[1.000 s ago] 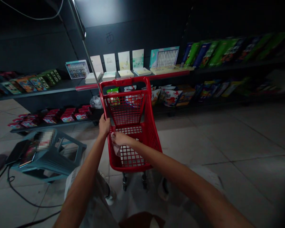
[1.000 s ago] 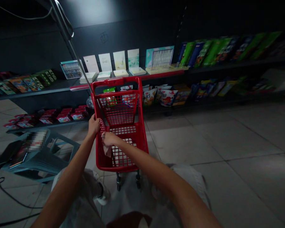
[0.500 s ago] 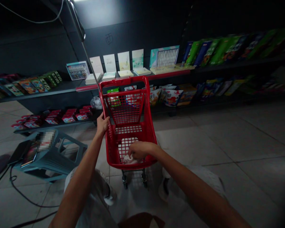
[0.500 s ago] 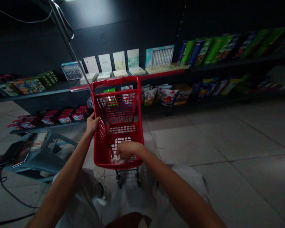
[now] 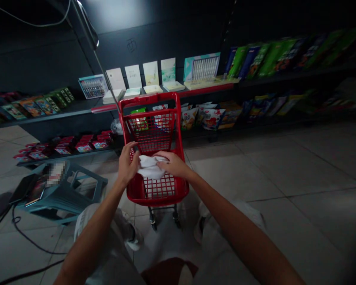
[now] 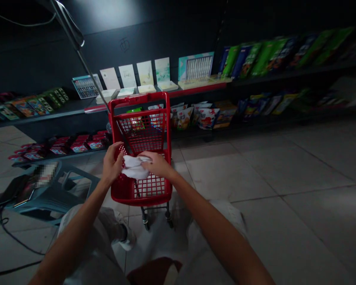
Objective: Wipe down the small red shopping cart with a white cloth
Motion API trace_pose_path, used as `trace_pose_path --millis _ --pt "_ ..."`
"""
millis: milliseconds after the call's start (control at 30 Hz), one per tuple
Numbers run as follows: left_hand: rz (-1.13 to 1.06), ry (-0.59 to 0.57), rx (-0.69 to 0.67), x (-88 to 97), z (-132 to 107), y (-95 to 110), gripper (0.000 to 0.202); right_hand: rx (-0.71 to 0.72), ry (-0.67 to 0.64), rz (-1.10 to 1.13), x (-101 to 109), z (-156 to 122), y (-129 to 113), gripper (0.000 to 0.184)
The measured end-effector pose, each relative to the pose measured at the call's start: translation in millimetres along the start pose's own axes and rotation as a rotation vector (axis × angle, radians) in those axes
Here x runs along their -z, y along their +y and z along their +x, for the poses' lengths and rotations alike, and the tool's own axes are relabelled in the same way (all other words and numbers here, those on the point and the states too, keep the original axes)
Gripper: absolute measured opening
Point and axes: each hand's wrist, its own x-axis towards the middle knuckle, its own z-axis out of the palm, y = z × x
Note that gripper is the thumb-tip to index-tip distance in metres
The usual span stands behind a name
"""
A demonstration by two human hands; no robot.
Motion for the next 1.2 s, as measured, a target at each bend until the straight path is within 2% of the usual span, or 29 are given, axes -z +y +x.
trace_pose_path --millis 100,233,367,500,633,733,867,1000,1100,1200 --pt "-0.047 -0.175 -0.006 -0.9 -14.5 15.1 0.042 0.0 0.031 0.08 14.6 -0.5 0.2 0.034" --pt "-0.203 -0.403 0.064 0.2 -17.8 19.6 0.048 0.009 0.076 0.035 22.7 -5.1 3.9 0.034" --pt "-0.279 -0.469 0.124 3.2 -14.2 22.2 0.051 0.019 0.174 0.043 21.2 -6.5 6.9 0.039" --pt "-0.101 -0.508 0.115 0.9 -12.6 20.0 0.035 0.031 0.143 0.058 26.6 -6.0 8.6 0.043" --pt "-0.096 -0.475 0.095 -2.2 -12.6 13.7 0.041 0.014 0.062 0.006 41.4 -7.1 12.9 0.043" --pt "-0.133 -0.459 0.096 -2.3 -12.9 12.1 0.044 0.013 0.075 0.007 46.7 -7.4 14.8 0.047" --pt "-0.192 -0.423 0.083 -1.1 -14.0 11.6 0.043 -0.048 0.085 0.176 36.7 -7.8 12.8 0.051" --pt "-0.191 -0.384 0.011 0.3 -11.0 6.8 0.037 -0.101 -0.069 0.329 16.6 -9.6 15.3 0.051" --pt "-0.106 -0.344 -0.105 0.8 -11.0 11.2 0.035 -0.036 -0.076 0.207 9.7 -11.2 14.7 0.041" --pt "0.094 -0.195 -0.13 -3.4 -30.4 34.4 0.044 0.094 0.003 0.008 17.2 -13.5 5.0 0.035"
